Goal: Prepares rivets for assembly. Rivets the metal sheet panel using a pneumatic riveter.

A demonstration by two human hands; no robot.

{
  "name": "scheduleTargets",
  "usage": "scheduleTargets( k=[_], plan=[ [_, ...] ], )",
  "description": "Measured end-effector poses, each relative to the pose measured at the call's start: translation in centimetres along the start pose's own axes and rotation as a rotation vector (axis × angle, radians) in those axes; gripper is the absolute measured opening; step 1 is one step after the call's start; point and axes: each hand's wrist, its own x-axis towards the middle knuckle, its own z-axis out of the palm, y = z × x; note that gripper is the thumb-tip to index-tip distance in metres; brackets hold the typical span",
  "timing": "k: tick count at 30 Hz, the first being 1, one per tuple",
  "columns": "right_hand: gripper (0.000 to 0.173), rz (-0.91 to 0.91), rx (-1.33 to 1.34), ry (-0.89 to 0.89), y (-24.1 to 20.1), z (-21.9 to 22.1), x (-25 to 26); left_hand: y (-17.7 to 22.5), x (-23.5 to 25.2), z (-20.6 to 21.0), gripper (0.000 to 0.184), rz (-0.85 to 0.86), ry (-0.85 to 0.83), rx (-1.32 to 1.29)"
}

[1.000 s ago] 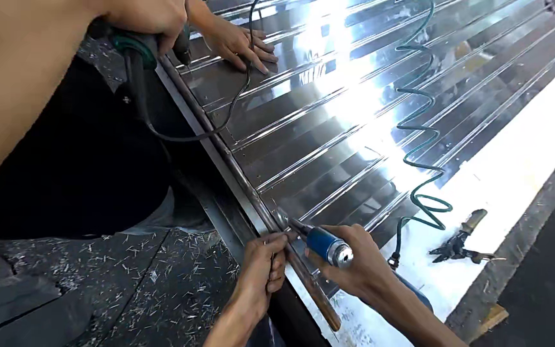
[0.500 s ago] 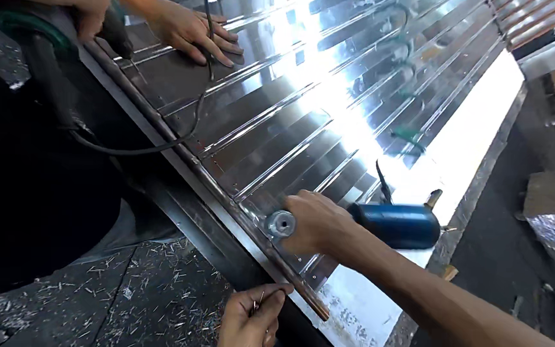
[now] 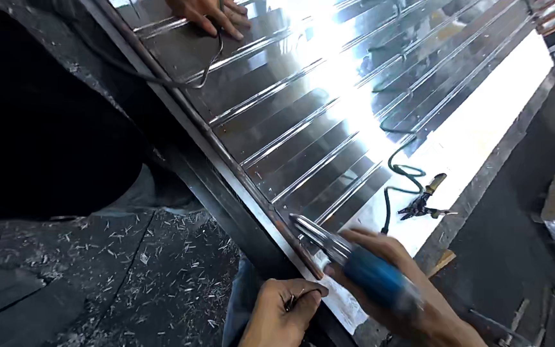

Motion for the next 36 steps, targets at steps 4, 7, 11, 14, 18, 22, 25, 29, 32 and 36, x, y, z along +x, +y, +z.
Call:
scheduleTargets(
  k=[4,7,11,14,18,22,25,29,32,36],
  plan=[
    [0.031,0.087,0.231,0.024,-1.7,0.4,-8.4,-0.8,-1.6,3.5,0.018,0.11,-0.119,0.344],
    [0.032,0.117,0.315,0.181,-1.1,2.7,-12.9,-1.4,-2.5,6.2,0.019,0.122,-0.223,0.577],
    [0.036,0.138,0.45,0.352,0.1,4.6,-17.5,-2.8,-3.0,8.7,0.015,0.148,-0.331,0.717],
    [0.036,0.125,0.492,0.493,0.2,5.2,-20.5,-3.6,-3.5,10.7,0.012,0.197,-0.41,0.701],
    [0.031,0.184,0.456,0.741,0.6,4.9,-24.2,-5.8,-3.8,12.6,0.02,0.19,-0.444,0.582],
    [0.029,0.217,0.454,0.935,0.9,5.1,-27.2,-6.6,-5.2,14.8,0.021,0.107,-0.397,0.225],
    [0.028,0.217,0.42,0.942,0.7,5.9,-28.4,-6.6,-6.5,17.0,0.023,-0.072,-0.302,-0.054],
    [0.02,0.156,0.296,0.928,0.5,6.4,-29.8,-6.9,-7.4,17.5,0.027,-0.076,-0.171,-0.153],
    [0.024,0.074,0.194,0.871,1.9,6.3,-30.5,-6.4,-8.1,16.5,0.025,-0.004,-0.005,-0.211],
    [0.028,0.107,0.251,0.59,4.0,5.8,-31.3,-5.9,-8.7,15.8,0.024,0.079,0.09,-0.263]
  ],
)
